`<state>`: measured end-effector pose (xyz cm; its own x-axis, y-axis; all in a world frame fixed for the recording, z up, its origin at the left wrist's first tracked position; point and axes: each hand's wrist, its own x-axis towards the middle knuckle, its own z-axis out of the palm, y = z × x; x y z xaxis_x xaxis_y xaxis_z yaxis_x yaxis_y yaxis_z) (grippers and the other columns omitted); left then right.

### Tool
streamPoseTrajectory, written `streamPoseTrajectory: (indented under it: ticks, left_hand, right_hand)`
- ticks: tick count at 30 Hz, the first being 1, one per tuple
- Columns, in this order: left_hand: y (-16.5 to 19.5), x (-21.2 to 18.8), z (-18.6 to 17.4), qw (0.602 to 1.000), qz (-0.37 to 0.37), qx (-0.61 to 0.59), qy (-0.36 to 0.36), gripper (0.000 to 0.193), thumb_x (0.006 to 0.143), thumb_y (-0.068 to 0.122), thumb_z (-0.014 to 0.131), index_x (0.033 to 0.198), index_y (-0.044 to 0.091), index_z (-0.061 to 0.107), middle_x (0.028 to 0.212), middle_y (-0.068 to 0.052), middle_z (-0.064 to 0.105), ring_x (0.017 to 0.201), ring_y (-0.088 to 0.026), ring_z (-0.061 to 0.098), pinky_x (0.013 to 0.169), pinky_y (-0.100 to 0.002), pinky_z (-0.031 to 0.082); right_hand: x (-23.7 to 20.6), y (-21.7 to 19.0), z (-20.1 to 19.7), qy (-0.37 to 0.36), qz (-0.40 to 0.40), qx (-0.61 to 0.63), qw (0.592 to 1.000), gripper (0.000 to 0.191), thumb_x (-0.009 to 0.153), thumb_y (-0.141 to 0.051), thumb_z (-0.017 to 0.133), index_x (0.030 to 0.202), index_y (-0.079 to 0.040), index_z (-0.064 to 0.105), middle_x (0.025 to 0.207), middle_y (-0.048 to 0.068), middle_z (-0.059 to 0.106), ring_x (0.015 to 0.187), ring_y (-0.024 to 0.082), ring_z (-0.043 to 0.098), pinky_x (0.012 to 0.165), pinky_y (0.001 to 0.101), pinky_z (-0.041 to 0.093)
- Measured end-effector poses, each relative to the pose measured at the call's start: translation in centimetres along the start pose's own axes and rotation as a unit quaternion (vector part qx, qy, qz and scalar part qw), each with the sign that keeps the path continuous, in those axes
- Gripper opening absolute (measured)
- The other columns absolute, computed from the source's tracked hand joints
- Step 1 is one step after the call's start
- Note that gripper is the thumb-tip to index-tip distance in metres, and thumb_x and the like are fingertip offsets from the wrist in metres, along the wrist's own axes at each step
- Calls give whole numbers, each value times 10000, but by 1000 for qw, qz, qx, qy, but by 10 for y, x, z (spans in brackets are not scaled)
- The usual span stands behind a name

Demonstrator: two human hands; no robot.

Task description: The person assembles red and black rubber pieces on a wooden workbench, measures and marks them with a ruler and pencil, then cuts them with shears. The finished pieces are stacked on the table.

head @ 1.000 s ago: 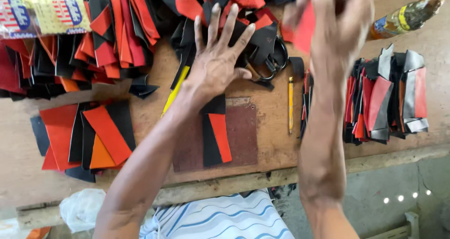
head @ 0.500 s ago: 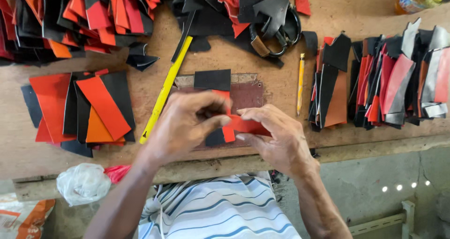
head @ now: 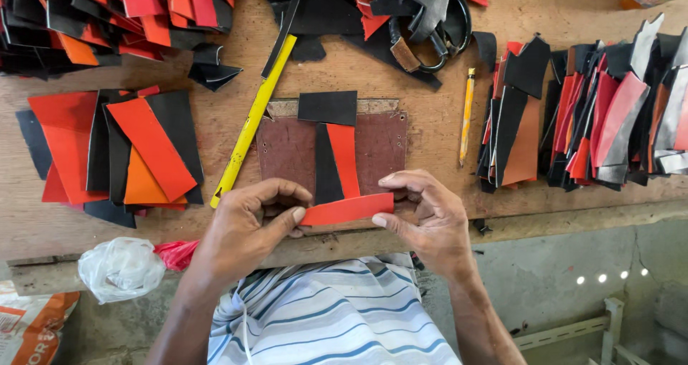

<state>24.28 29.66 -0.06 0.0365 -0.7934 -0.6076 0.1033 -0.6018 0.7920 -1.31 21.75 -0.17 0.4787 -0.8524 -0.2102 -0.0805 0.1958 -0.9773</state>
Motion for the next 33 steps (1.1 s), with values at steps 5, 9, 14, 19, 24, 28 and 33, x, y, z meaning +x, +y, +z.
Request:
streamPoseTrajectory:
  ticks: [5, 9, 14, 19, 24, 28, 33]
  left_hand:
    - [3, -10, -5, 997, 6, 69, -20, 164, 860, 17, 713, 1016, -7, 758, 849, -35, 788, 749, -65, 719, 696, -238, 618]
    - [1, -14, -8, 994, -1, 113, 6, 155, 857, 52, 718, 998, 1, 757, 835, -37, 797, 741, -72, 713, 672, -252, 605]
    - [-2, -16, -12, 987, 22, 157, 30, 179, 843, 79, 722, 1010, 21, 753, 824, -55, 811, 758, -97, 754, 705, -273, 612]
    - [-1, -14, -10, 980, 33, 189, 43, 199, 841, 80, 713, 1030, 26, 747, 849, -76, 822, 799, -123, 795, 753, -287, 618]
    - [1, -15, -10, 978, 48, 198, 54, 206, 839, 73, 710, 1036, 22, 742, 860, -84, 821, 810, -134, 803, 749, -290, 619]
    - [1, -15, -10, 978, 17, 198, 59, 217, 836, 75, 714, 1045, 30, 749, 855, -82, 825, 807, -133, 803, 736, -290, 624]
    - [3, -16, -14, 977, 29, 203, 63, 215, 836, 73, 716, 1043, 28, 752, 867, -81, 826, 810, -133, 807, 738, -287, 631]
  right_hand:
    - [-9, -1, -1, -54, -117, -297, 946, 384, 771, -55, 883, 1117, -117, 729, 1157, 48, 732, 1022, 143, 737, 855, 266, 638]
    - [-16, 2, 7, -49, -155, -373, 914, 417, 739, -63, 884, 1119, -98, 717, 1147, 82, 714, 996, 221, 732, 810, 300, 623]
    - [-16, 10, 14, -45, -187, -377, 906, 471, 746, -58, 878, 1175, -84, 687, 1120, 103, 720, 1004, 252, 711, 847, 333, 604]
    - [-14, 13, 14, -30, -172, -378, 909, 580, 721, -82, 901, 1246, -34, 658, 1066, 110, 719, 975, 265, 686, 840, 359, 572]
    - [-12, 15, 13, -31, -180, -370, 911, 630, 732, -100, 902, 1294, -26, 627, 1078, 113, 720, 976, 259, 687, 842, 357, 573]
    - [-11, 16, 14, -29, -168, -370, 913, 653, 726, -118, 911, 1310, -37, 630, 1065, 111, 710, 948, 240, 688, 825, 337, 589]
    - [-9, 17, 14, -35, -182, -378, 907, 646, 735, -127, 909, 1310, -55, 625, 1098, 98, 724, 962, 238, 685, 835, 339, 579]
